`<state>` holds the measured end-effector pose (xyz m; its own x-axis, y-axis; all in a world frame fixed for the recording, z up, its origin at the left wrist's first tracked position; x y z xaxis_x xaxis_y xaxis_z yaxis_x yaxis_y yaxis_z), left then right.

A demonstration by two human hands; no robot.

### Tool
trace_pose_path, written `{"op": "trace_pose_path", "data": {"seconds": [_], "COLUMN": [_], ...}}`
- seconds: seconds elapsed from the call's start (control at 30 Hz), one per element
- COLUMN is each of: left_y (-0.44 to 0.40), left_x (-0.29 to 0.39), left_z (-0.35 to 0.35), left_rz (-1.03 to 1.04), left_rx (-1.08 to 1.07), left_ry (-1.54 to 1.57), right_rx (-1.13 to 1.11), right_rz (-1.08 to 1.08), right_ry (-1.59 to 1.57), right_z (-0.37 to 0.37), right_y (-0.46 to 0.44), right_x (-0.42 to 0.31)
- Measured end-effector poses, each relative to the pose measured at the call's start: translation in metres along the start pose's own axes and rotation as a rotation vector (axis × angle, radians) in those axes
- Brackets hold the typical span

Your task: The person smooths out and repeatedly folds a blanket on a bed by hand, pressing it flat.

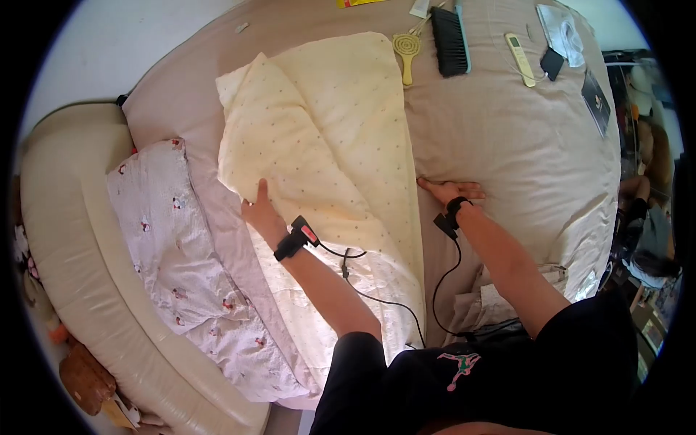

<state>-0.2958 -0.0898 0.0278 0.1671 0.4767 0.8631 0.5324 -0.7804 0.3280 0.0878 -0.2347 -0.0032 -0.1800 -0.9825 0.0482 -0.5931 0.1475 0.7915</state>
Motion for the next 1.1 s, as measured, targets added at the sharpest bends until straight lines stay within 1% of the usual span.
{"op": "trace_pose_path", "data": {"seconds": [0.03,0.1,0.13,0.17,0.23,0.27,0.3,0.33,0.4,0.47,0.5,0.53,0.6,0.63,0.67,0.7,0.73,0.77,0.8,0.83,0.87,0.9,0.97,1.0,1.03,1.07,1.1], "left_y": [0.006,0.048,0.071,0.073,0.096,0.104,0.104,0.113,0.132,0.129,0.116,0.101,0.05,0.023,-0.009,-0.049,-0.084,-0.114,-0.149,-0.155,-0.161,-0.174,-0.207,-0.211,-0.208,-0.203,-0.198], "left_x": [0.016,0.095,0.127,0.133,0.165,0.169,0.153,0.139,0.147,0.14,0.122,0.113,0.095,0.107,0.12,0.127,0.138,0.15,0.156,0.166,0.179,0.186,0.175,0.178,0.18,0.183,0.189], "left_z": [0.007,0.028,0.053,0.078,0.139,0.171,0.205,0.227,0.218,0.182,0.165,0.142,0.108,0.096,0.096,0.103,0.109,0.116,0.123,0.124,0.13,0.137,0.153,0.157,0.158,0.158,0.158], "left_rz": [0.001,0.48,0.491,0.724,0.838,0.841,1.011,0.944,0.79,0.799,0.678,0.636,0.715,0.903,0.96,1.011,1.073,1.1,1.174,1.156,1.144,1.164,0.912,0.889,0.863,0.823,0.784], "left_rx": [-0.014,0.11,0.048,0.187,0.011,-0.134,-0.179,-0.333,-0.546,-0.441,-0.429,-0.405,-0.383,-0.365,-0.349,-0.368,-0.377,-0.349,-0.382,-0.324,-0.263,-0.253,-0.382,-0.39,-0.403,-0.427,-0.448], "left_ry": [0.002,-0.252,-0.092,-0.351,-0.409,-0.369,-0.425,-0.508,-0.398,-0.282,-0.301,-0.344,-0.479,-0.66,-0.761,-0.693,-0.732,-0.85,-0.955,-1.05,-1.135,-1.115,-1.443,-1.529,-1.613,-1.637,-1.664], "right_rx": [-0.009,-0.008,-0.019,-0.025,-0.028,-0.03,-0.034,-0.037,-0.039,-0.052,-0.065,-0.084,-0.106,-0.117,-0.113,-0.109,-0.287,-0.283,-0.279,-0.094,-0.084,-0.057,-0.017,-0.033,-0.047,-0.039,-0.097], "right_rz": [-0.038,-0.065,-0.055,-0.056,-0.065,-0.067,-0.072,-0.074,-0.079,-0.081,-0.084,-0.095,-0.105,-0.105,-0.091,-0.078,-0.149,-0.18,-0.212,-0.197,-0.217,-0.092,0.052,0.018,-0.01,0.005,-0.087], "right_ry": [0.026,0.062,0.082,0.094,0.114,0.12,0.124,0.129,0.138,0.155,0.164,0.168,0.17,0.164,0.128,0.092,0.03,0.023,0.017,0.062,0.047,0.02,-0.026,0.107,0.243,0.232,0.186], "right_z": [0.001,0.003,0.009,0.01,0.012,0.011,0.01,0.01,0.008,0.008,0.008,0.008,0.011,0.014,0.015,0.017,0.024,0.029,0.033,0.035,0.036,0.035,0.023,0.004,-0.01,-0.014,-0.014], "right_y": [-0.001,-0.009,-0.019,-0.019,-0.018,-0.017,-0.017,-0.015,-0.013,-0.011,-0.012,-0.012,-0.019,-0.026,-0.039,-0.053,-0.078,-0.083,-0.089,-0.082,-0.078,-0.073,-0.036,0.019,0.045,0.041,0.033], "right_x": [0.0,0.003,0.005,0.004,0.002,0.003,0.002,0.002,0.001,0.001,0.002,0.002,0.003,0.006,0.013,0.02,0.026,0.025,0.024,0.027,0.022,0.02,0.005,-0.013,-0.02,-0.015,-0.012]}}
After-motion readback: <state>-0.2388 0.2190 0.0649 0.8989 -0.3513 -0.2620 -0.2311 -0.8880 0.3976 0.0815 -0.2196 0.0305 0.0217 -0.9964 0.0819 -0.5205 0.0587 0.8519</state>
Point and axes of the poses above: each hand's wrist, its own y-axis away from the middle knuckle, its own z-axis out of the palm, x = y × z, the point moved 2 cm from there along -y, towards the middle knuckle, and after that the axes turned 12 degrees about -y, right-handed, at the moved point
